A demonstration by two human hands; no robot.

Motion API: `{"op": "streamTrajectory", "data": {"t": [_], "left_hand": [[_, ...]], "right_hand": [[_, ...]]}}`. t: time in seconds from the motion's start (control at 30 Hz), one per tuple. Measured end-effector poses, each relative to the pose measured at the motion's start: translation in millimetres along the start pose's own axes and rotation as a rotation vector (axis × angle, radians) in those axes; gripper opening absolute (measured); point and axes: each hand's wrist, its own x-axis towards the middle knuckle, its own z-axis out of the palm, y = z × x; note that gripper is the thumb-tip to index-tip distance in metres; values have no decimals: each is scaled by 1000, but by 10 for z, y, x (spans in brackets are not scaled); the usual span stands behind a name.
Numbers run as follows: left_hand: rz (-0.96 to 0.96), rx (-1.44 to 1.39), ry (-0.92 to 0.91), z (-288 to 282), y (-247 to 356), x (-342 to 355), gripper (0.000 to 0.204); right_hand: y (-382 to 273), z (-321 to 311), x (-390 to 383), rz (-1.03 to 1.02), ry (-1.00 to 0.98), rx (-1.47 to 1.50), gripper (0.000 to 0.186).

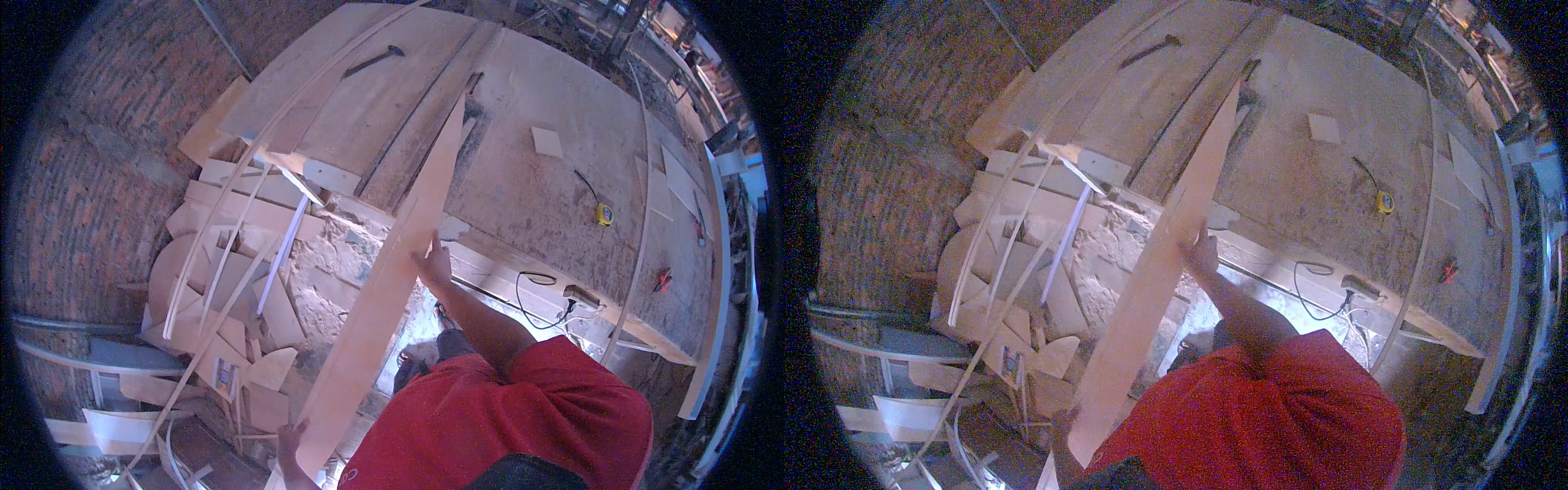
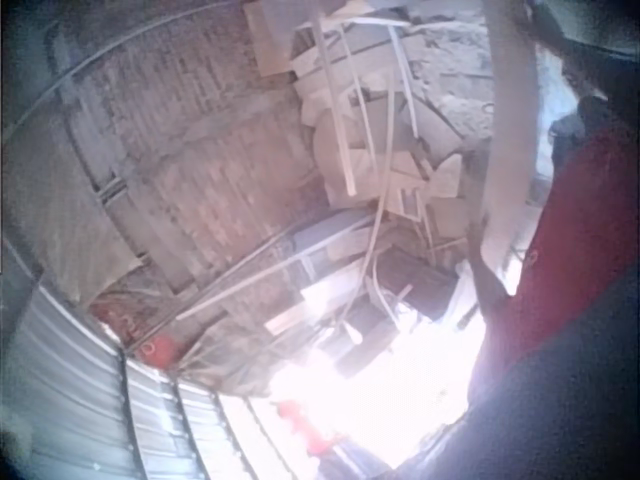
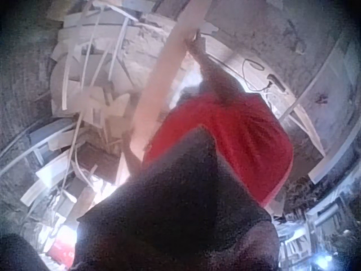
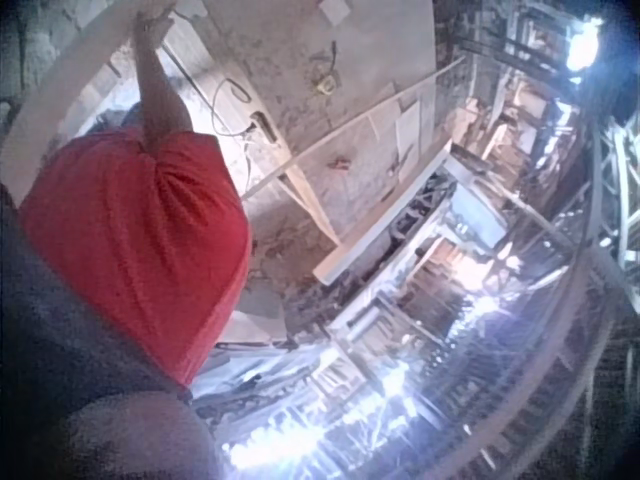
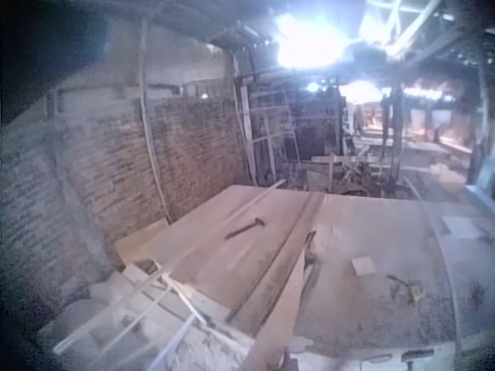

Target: The person positions a long wooden strip on a workbench, marks it with a pencil using a square, and cuts it with a hand saw. The person then measures and marks another piece of wood before cutting it as well.

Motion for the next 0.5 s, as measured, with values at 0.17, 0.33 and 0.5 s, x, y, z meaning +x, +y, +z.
{"op": "streamTrajectory", "data": {"t": [0.17, 0.33, 0.5], "left_hand": [[81, -68, 90, -12, -58, 255, 81], [38, 106, -62, -152, -57, 454, 80], [-28, -244, -68, -445, 390, 519, 81]], "right_hand": [[100, -40, 257, -120, -64, -21, 106], [20, -19, 390, -215, -54, -84, 110], [-7, -108, 520, -152, -71, -136, 112]]}}
